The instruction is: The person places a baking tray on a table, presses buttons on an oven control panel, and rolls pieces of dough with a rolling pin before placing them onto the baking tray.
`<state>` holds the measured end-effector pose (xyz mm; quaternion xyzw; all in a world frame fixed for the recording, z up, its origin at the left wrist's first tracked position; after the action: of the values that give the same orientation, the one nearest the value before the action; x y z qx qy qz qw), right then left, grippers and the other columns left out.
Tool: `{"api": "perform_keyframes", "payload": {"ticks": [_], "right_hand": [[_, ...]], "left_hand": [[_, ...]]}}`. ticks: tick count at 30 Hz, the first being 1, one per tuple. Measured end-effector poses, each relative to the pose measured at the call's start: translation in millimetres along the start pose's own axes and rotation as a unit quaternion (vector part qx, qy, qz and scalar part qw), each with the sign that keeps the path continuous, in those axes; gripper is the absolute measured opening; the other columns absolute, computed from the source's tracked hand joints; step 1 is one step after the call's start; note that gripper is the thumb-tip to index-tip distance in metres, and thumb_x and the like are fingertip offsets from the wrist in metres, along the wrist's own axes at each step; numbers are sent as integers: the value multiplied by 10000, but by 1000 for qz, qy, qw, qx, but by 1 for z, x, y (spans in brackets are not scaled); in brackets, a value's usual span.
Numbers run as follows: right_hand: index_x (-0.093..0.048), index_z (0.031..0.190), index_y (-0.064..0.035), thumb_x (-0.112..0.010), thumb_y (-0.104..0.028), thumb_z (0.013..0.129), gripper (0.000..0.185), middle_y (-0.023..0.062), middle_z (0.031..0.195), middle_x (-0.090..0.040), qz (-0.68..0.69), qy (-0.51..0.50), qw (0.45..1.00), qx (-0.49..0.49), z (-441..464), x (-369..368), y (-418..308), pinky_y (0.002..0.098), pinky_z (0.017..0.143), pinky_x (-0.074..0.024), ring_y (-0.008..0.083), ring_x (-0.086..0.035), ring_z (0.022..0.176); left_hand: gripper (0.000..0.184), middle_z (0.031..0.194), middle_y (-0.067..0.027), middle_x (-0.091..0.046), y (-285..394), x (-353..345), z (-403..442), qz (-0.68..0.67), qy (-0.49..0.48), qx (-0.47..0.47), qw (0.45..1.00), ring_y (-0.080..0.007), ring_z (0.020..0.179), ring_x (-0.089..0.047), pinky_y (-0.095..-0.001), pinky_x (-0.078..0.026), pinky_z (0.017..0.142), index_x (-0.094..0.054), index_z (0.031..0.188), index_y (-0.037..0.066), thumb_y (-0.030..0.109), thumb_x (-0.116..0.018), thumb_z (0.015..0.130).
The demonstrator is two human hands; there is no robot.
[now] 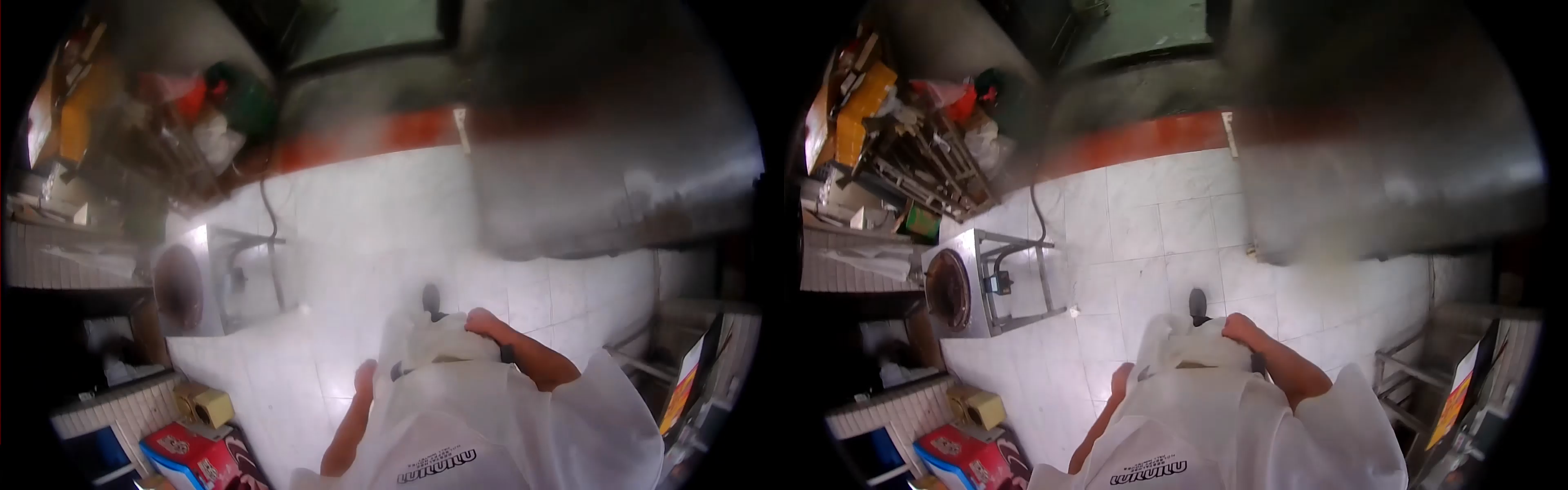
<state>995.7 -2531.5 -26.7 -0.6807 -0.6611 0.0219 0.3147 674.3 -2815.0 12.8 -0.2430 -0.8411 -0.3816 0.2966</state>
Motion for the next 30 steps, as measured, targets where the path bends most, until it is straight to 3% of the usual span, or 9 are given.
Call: {"api": "perform_keyframes", "payload": {"ticks": [6, 10, 12, 15, 21, 22, 23, 25, 30], "right_hand": [[-737, 807, 20, -675, -245, 732, 282, 232, 730, -680, 13, -39, 997, 67, 70, 78, -66, 428, 605, -539, 346, -658, 621], [-731, 817, 30, -682, -240, 789, 276, 186, 698, -681, 49, 1, 994, 98, 144, 132, -86, 391, 569, -527, 273, -653, 612], [-724, 847, 22, -676, -222, 826, 250, 148, 718, -683, 230, 34, 972, -20, 161, 174, -105, 369, 555, -521, 233, -649, 619], [-713, 914, -7, -684, -188, 868, 189, 100, 793, -691, 391, 53, 914, -97, 188, 217, -114, 346, 548, -515, 182, -639, 636], [-736, 983, -15, -692, -163, 896, 177, 90, 830, -714, 496, 195, 843, -71, 247, 316, -162, 344, 613, -534, 190, -679, 732], [-753, 943, -29, -696, -244, 879, 231, 125, 859, -735, 398, 246, 878, -97, 250, 338, -181, 401, 687, -540, 274, -702, 788], [-755, 901, -44, -671, -354, 850, 325, 195, 907, -727, 156, 283, 946, 1, 265, 360, -196, 455, 743, -538, 373, -694, 836], [-741, 834, -63, -643, -370, 831, 323, 222, 900, -710, -58, 184, 981, -14, 319, 334, -177, 485, 736, -539, 402, -689, 858], [-745, 819, -80, -651, -334, 815, 271, 204, 874, -713, 167, 81, 976, -117, 415, 376, -162, 488, 722, -543, 393, -693, 837]], "left_hand": [[367, 1056, -228, -721, 34, 88, 75, -175, 49, 128, 975, -416, 1029, -674, -456, -532, 882, -713, 1045, 29, 353, -672, 879], [277, 1040, -182, -705, 9, 126, 169, -25, -6, 178, 984, -389, 1034, -668, -464, -534, 840, -689, 1012, 65, 318, -616, 925], [377, 1116, -226, -717, -17, 152, 226, 0, -41, 241, 970, -417, 1077, -668, -477, -535, 882, -713, 1087, 28, 338, -666, 878], [376, 1153, -219, -709, -29, 194, 304, -57, -64, 90, 992, -409, 1095, -667, -497, -535, 896, -706, 1109, 40, 332, -659, 876], [384, 1134, -184, -703, 15, 331, 530, 98, -86, 77, 988, -393, 1113, -642, -470, -509, 970, -685, 1108, 53, 372, -624, 904], [359, 1109, -192, -700, 25, 351, 580, 93, -43, 27, 994, -402, 1092, -639, -475, -510, 957, -683, 1077, 39, 353, -616, 916], [339, 1083, -199, -696, 40, 375, 626, 88, -2, -23, 996, -410, 1071, -637, -480, -511, 944, -681, 1045, 24, 334, -609, 928], [313, 1068, -207, -693, 82, 422, 708, 65, -7, -42, 997, -417, 1041, -636, -489, -514, 919, -685, 1034, 14, 301, -590, 953], [312, 1026, -231, -681, 155, 500, 865, -116, 70, -72, 988, -428, 996, -629, -513, -506, 883, -679, 975, 6, 272, -519, 1002]]}}
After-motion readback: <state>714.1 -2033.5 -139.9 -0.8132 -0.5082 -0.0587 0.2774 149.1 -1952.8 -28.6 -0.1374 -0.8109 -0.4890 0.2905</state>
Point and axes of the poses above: each hand's wrist, its own z-axis towards the middle knuckle, its own x-axis out of the back of the hand, y = z × x, the point moved 6 cm from there along z, towards the middle knuckle
